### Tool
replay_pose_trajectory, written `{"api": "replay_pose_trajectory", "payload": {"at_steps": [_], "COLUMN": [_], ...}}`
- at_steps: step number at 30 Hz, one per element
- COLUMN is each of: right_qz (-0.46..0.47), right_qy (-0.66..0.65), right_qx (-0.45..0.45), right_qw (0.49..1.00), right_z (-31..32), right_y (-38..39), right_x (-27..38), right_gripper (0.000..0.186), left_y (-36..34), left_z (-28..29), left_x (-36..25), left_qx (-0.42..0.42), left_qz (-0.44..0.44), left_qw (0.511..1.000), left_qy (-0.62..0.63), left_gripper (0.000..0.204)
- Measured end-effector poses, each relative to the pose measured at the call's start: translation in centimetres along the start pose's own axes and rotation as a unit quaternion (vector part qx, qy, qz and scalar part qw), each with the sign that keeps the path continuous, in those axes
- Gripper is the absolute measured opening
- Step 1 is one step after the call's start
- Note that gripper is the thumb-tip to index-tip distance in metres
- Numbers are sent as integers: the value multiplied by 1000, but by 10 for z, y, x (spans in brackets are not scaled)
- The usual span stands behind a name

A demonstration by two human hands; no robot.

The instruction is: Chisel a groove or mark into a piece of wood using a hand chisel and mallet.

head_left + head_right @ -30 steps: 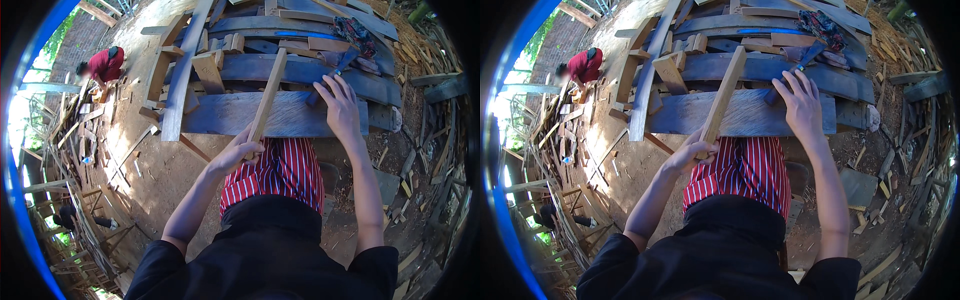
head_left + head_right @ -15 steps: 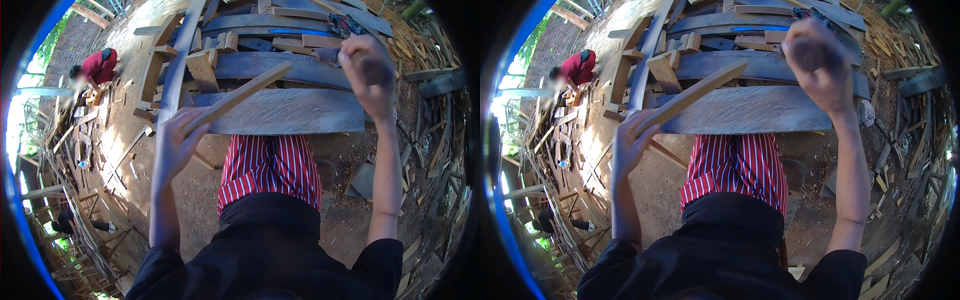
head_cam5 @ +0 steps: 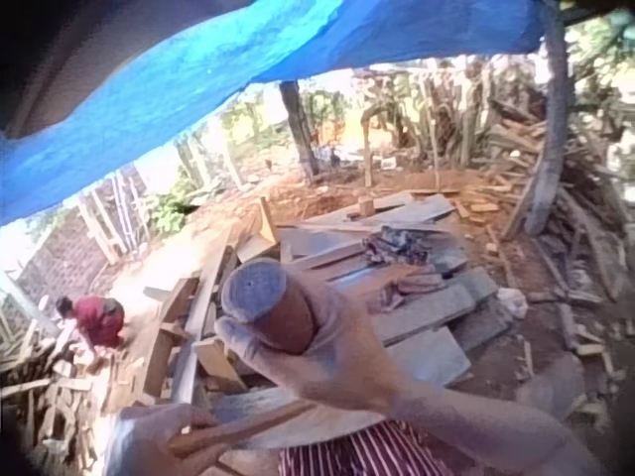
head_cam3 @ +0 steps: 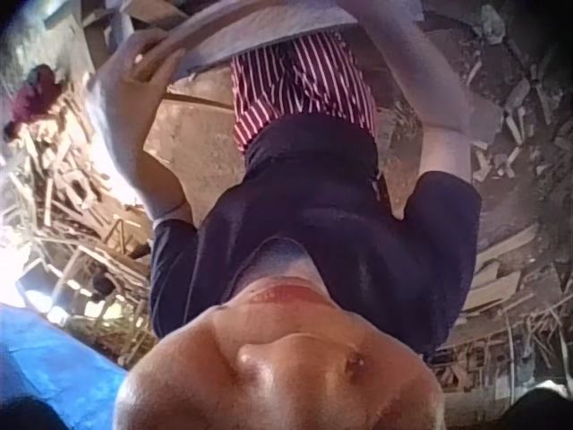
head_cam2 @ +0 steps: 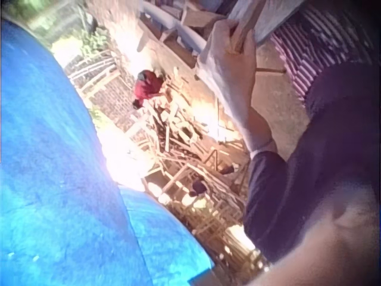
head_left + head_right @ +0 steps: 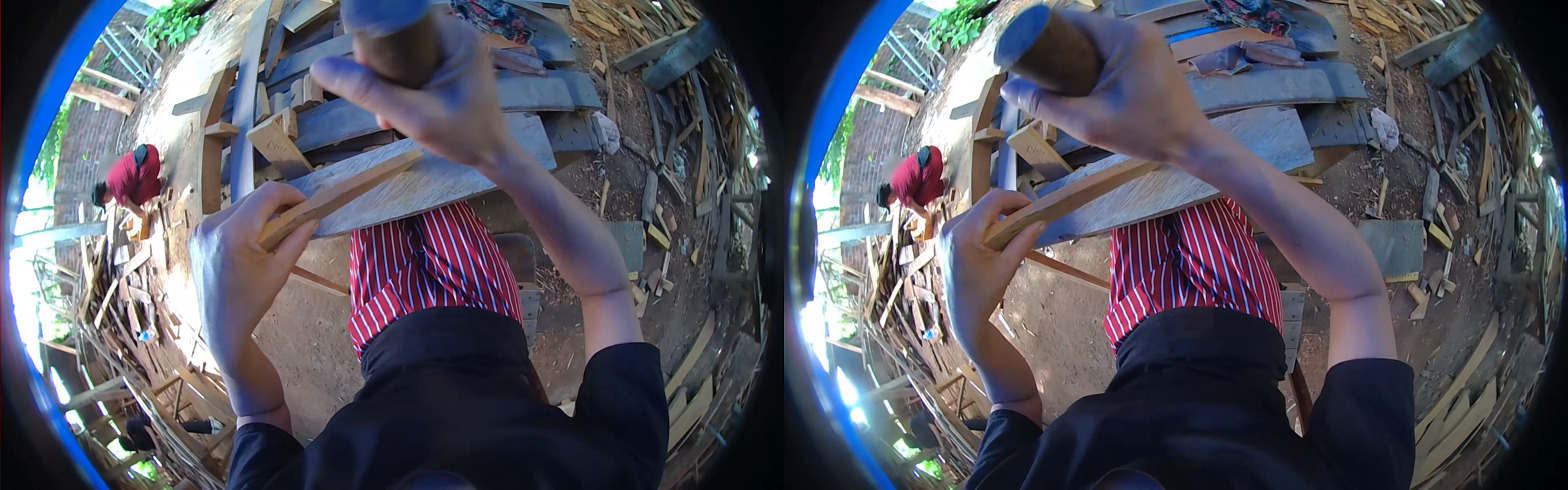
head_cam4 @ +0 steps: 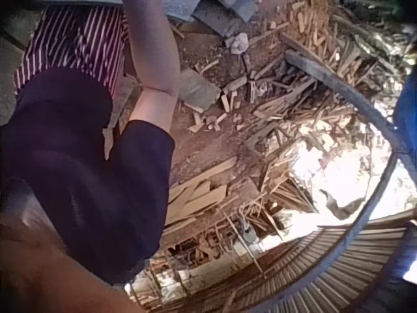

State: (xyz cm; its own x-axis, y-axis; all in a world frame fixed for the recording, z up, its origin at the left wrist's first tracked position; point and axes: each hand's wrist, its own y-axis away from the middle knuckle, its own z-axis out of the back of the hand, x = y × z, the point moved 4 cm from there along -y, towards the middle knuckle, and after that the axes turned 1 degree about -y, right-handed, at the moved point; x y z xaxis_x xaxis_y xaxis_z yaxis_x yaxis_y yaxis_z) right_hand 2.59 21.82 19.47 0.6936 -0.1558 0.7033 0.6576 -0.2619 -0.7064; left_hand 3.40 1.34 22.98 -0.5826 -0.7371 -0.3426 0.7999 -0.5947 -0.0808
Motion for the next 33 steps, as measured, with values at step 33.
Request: {"api": "replay_pose_trajectory", "payload": {"at_steps": [33], "right_qz": [-148], "right_qy": [-116], "right_qx": [-98], "right_qw": [977], "right_z": [33], "right_y": [45], "right_x": [-48], "right_gripper": [25], "left_y": [-2], "left_z": [-140], "left_x": [128], "left_qx": [1], "left_qz": [-109], "left_qw": [992], "left_qy": [-68], "left_gripper": [39]}}
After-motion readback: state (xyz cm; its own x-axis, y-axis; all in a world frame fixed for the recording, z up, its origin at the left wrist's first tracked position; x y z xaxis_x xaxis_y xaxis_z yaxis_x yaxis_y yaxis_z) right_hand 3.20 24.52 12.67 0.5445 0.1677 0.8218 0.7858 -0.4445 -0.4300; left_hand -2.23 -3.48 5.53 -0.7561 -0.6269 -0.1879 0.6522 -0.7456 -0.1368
